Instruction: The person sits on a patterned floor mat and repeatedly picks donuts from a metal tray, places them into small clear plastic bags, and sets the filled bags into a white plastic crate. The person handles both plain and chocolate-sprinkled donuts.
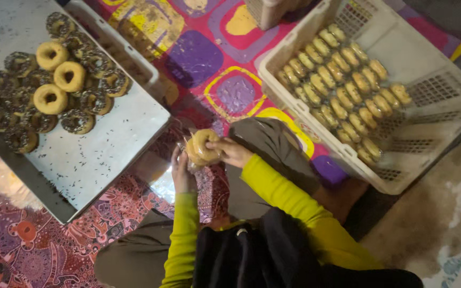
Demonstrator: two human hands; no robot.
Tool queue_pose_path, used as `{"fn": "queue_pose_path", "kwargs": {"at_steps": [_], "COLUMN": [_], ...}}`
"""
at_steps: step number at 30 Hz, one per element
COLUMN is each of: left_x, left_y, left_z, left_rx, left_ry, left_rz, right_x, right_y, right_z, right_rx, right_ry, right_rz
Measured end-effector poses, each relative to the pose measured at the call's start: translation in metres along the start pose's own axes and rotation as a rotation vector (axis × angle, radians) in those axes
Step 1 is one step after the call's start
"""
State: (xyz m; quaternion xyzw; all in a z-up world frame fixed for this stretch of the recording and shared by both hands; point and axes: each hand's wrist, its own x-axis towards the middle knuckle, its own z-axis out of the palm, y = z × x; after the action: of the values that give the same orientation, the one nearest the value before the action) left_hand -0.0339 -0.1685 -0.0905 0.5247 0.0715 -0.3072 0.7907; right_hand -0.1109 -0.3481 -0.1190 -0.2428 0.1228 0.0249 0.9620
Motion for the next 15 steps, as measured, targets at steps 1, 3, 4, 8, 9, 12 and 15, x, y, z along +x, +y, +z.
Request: {"fn": "queue_pose_path", "kwargs": {"at_steps": [1, 3, 4, 8, 9, 12, 15], "left_x": [-0.009, -0.032, -0.043, -0.095, -0.109, -0.133, -0.135], "left_y": [0.004, 0.008, 0.007, -0.016, -0.022, -0.020, -0.008], "left_z": [0.009, 0.032, 0.048, 0.121, 0.138, 0.169, 0.175], "left_rx": [-0.008, 0.004, 0.011, 0.572, 0.725, 0.974, 0.946], "left_ry": [-0.067, 0.016, 0.057, -0.170, -0.240, -0.396, -0.481], "left_rz": [0.025, -0.106, -0.169, 0.272, 0.456, 0.736, 0.673], "right_x": [-0.020, -0.059, -0.080, -0.158, -0.179, -0.248, -0.312], "right_y": [-0.006, -0.022, -0.033, -0.079, -0.091, -0.136, -0.206], "right_z": [0.005, 0.018, 0.025, 0.045, 0.047, 0.042, 0.009], "right_rx": [-0.094, -0.283, -0.263, -0.057, -0.017, -0.364, -1.710], "right_ry": [0.016, 0.050, 0.063, -0.019, -0.029, 0.120, 0.399], "right_rz": [-0.026, -0.082, -0.108, -0.097, -0.098, -0.147, -0.587]}}
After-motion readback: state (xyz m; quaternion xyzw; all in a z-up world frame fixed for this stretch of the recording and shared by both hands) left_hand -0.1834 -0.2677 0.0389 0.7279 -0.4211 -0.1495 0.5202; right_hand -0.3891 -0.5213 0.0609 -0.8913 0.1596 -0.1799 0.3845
